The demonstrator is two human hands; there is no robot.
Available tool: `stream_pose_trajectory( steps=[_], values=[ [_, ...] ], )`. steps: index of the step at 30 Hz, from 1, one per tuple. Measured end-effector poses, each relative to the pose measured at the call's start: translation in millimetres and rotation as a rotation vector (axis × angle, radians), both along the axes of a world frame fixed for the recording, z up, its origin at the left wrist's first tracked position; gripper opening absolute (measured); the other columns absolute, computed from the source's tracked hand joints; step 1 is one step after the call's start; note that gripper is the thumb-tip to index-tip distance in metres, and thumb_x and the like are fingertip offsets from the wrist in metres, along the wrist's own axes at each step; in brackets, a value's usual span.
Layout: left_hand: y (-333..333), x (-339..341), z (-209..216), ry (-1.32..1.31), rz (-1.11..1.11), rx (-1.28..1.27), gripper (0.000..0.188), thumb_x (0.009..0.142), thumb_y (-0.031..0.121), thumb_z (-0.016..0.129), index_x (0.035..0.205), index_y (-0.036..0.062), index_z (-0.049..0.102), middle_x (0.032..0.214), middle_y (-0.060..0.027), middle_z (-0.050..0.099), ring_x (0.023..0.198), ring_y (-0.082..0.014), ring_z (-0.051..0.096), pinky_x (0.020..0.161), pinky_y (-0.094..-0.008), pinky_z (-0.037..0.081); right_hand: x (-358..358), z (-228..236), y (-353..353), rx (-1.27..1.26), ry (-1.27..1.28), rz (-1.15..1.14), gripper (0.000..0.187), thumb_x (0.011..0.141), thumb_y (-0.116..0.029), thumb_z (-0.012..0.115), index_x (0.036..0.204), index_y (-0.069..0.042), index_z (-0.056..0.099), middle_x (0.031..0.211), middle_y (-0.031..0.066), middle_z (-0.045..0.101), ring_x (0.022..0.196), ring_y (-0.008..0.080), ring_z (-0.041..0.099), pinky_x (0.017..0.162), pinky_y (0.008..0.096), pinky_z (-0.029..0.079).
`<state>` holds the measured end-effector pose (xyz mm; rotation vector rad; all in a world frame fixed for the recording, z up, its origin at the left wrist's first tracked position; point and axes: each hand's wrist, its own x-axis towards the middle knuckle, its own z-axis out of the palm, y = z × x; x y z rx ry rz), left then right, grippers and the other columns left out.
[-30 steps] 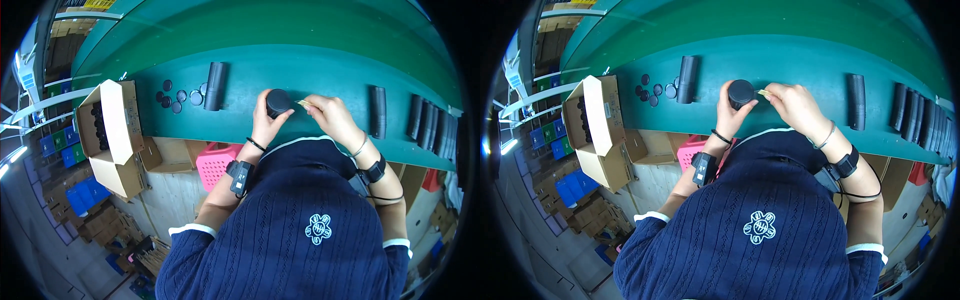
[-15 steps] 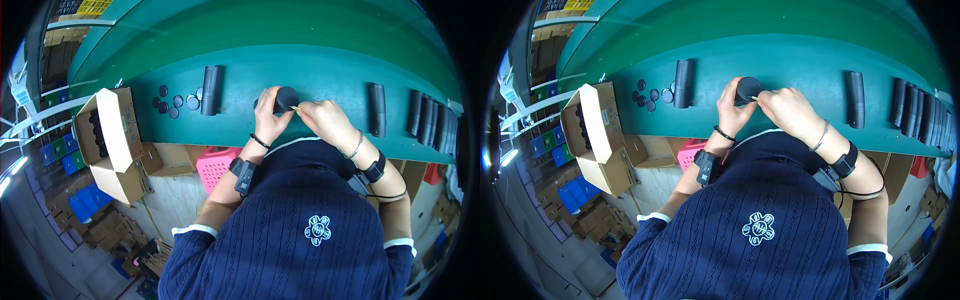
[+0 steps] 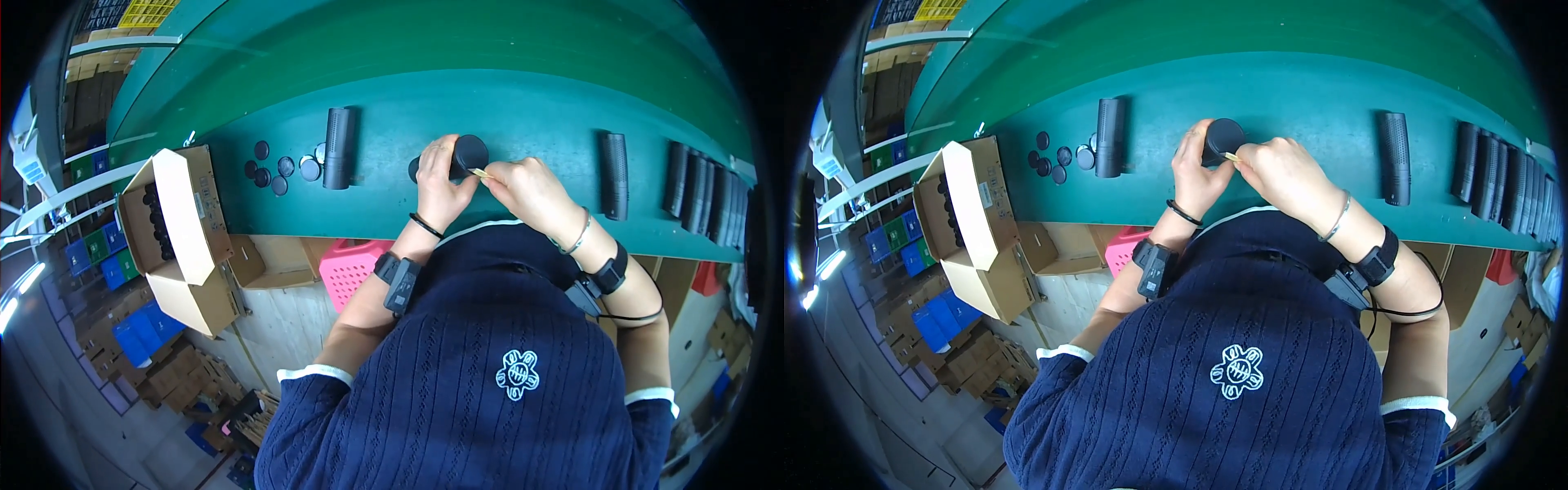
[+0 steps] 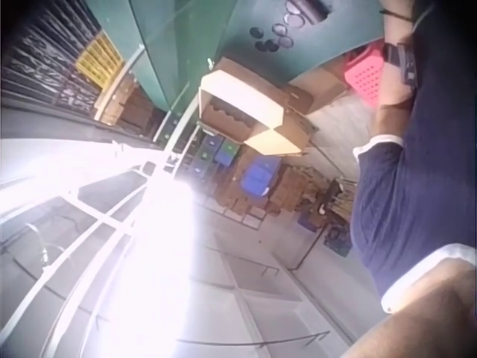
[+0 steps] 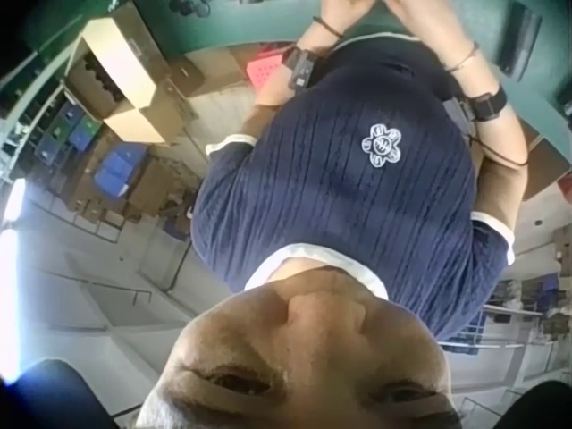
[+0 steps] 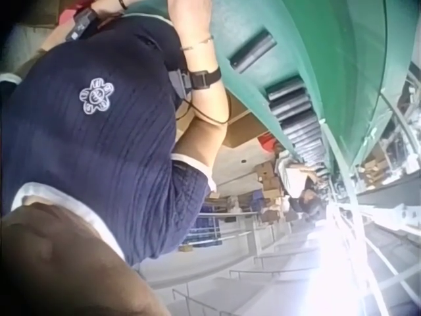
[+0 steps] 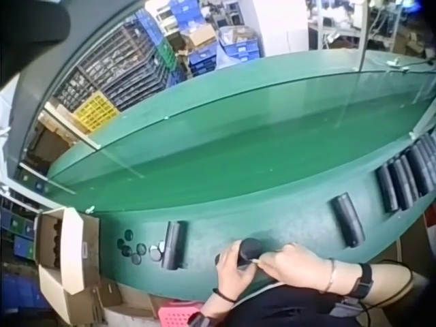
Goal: The person picks up several black cylinders from a box and places them on a conveyor belt. The person then presses a cap onto the end of each cylinder and applies a small sticker before placing them back into a box.
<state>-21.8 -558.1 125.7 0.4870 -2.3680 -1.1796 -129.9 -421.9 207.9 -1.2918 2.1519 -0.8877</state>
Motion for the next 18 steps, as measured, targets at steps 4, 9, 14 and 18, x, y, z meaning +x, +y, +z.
stream_pose_trajectory(
  steps=[4,9,14,18],
  values=[
    [0.4,-1.0,-2.7,0.036,-0.014,-0.025,0.059,0.06,0.003,0.073,0.115,-0.0014,0.054,0.11,-0.0207,0.06,0.105,-0.0395,0.056,0.093,-0.0448,0.044,1.0,1.0,-1.1,-0.005,-0.016,-0.014,0.012,0.084,-0.012,0.063,0.079,-0.002,0.064,0.065,0.0201,0.059,0.062,0.0387,0.06,0.056,0.0441,0.047],
    [0.8,-2.7,-2.0,0.039,0.003,-0.057,0.055,0.061,0.003,0.073,0.114,-0.0009,0.055,0.109,-0.02,0.061,0.102,-0.038,0.059,0.089,-0.0424,0.047,0.4,-1.4,-0.3,0.027,0.003,-0.002,0.012,0.084,-0.012,0.063,0.079,-0.001,0.064,0.064,0.0207,0.059,0.061,0.0385,0.06,0.056,0.0441,0.048],
    [3.6,-4.3,-3.5,0.024,-0.015,-0.037,0.058,0.059,0.003,0.073,0.114,-0.0016,0.054,0.11,-0.0209,0.06,0.105,-0.0398,0.056,0.094,-0.0452,0.044,-1.4,-1.6,1.6,0.026,-0.006,-0.014,0.012,0.084,-0.012,0.062,0.08,-0.001,0.064,0.064,0.0207,0.059,0.062,0.0384,0.061,0.056,0.044,0.048],
    [2.9,-5.0,-4.3,0.036,-0.013,-0.043,0.058,0.059,0.003,0.073,0.114,-0.0014,0.054,0.11,-0.0207,0.06,0.105,-0.0394,0.056,0.094,-0.0457,0.044,-1.4,-1.5,-0.3,0.028,0.002,-0.009,0.012,0.084,-0.012,0.063,0.079,-0.001,0.064,0.063,0.0209,0.059,0.061,0.0384,0.061,0.056,0.0438,0.048]
  ],
)
